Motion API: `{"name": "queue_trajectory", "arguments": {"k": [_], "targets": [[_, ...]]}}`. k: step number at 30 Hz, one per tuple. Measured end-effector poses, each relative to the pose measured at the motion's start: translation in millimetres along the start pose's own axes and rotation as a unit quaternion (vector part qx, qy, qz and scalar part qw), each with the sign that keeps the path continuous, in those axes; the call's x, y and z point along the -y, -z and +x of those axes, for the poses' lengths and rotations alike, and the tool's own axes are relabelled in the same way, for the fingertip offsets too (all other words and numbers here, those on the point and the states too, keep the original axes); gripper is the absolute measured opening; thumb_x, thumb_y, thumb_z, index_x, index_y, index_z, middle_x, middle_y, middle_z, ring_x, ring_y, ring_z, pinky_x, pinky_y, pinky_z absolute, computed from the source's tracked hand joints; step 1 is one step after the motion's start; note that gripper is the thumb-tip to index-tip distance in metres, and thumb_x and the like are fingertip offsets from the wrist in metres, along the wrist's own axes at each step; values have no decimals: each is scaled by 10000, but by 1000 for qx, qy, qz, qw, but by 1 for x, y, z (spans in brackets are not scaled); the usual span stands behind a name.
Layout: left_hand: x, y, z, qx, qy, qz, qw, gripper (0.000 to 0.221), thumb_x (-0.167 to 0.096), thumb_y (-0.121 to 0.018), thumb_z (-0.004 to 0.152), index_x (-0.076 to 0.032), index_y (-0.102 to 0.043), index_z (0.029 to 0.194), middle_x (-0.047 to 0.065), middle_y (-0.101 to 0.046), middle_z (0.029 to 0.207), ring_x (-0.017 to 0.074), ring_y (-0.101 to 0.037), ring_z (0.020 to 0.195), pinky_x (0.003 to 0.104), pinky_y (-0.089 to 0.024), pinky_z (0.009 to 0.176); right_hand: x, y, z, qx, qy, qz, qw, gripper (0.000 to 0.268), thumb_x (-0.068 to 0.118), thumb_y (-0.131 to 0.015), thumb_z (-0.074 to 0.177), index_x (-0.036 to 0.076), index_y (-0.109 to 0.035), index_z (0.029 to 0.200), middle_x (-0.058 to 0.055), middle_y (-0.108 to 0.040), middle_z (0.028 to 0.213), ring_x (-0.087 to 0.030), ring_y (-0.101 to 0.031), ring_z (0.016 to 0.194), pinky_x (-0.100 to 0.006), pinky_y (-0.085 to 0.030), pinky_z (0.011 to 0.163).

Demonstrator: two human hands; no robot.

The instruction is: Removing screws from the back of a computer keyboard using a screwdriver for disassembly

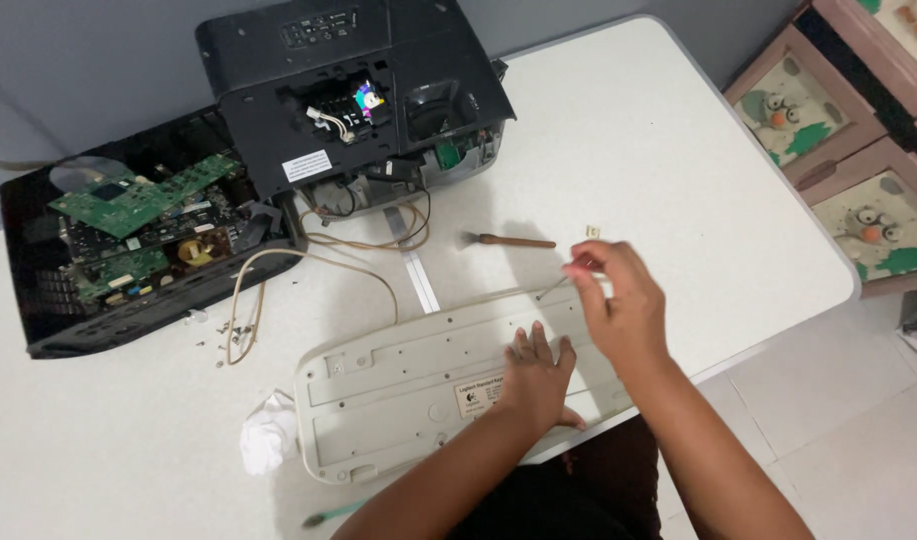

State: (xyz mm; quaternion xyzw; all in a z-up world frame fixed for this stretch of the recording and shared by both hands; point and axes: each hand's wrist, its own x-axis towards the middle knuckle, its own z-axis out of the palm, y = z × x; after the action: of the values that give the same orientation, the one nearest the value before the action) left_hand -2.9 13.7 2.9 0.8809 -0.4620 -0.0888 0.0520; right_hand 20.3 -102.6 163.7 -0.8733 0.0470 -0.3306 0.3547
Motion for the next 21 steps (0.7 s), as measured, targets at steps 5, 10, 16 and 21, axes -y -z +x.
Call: {"name": "queue_trajectory", "arguments": {"k": [5,10,16,21], "targets": [[4,-3,5,50,6,-26,998,1319,-800,-736,615,-46,-270,1591,457,-260,1550,647,-307,1405,696,-347,1061,-80,34,-21,-99,-142,194,966,155,174,-630,1080,88,-565,1192,-112,-636,1035,-249,-683,893,-389,-603,862],[47,2,-29,15,9,-196,980,953,-662,-689,770,-157,-411,1529,316,-297,1627,456,-335,1485,592,-433,1039,-115,60,-83,-252,-376,366,813,170,338,-709,1023,226,-617,1112,0,-698,997,-172,-740,926,-301,-653,870],[161,49,-163,-371,187,-277,867,145,-310,-685,983,-218,-721,1090,-61,-745,1017,151,-704,884,303,-567,757,-179,39,-197,-190,-544,480,661,271,460,-623,1125,238,-633,971,71,-702,1029,-35,-697,1050,-203,-623,963],[302,41,-254,-500,473,-223,690,101,-223,-613,1019,-189,-704,1045,-13,-727,1002,192,-655,873,357,-502,792,-178,26,-217,-147,-545,441,698,334,457,-571,1157,137,-646,1101,-19,-723,1139,-111,-685,959,-209,-624,874]]}}
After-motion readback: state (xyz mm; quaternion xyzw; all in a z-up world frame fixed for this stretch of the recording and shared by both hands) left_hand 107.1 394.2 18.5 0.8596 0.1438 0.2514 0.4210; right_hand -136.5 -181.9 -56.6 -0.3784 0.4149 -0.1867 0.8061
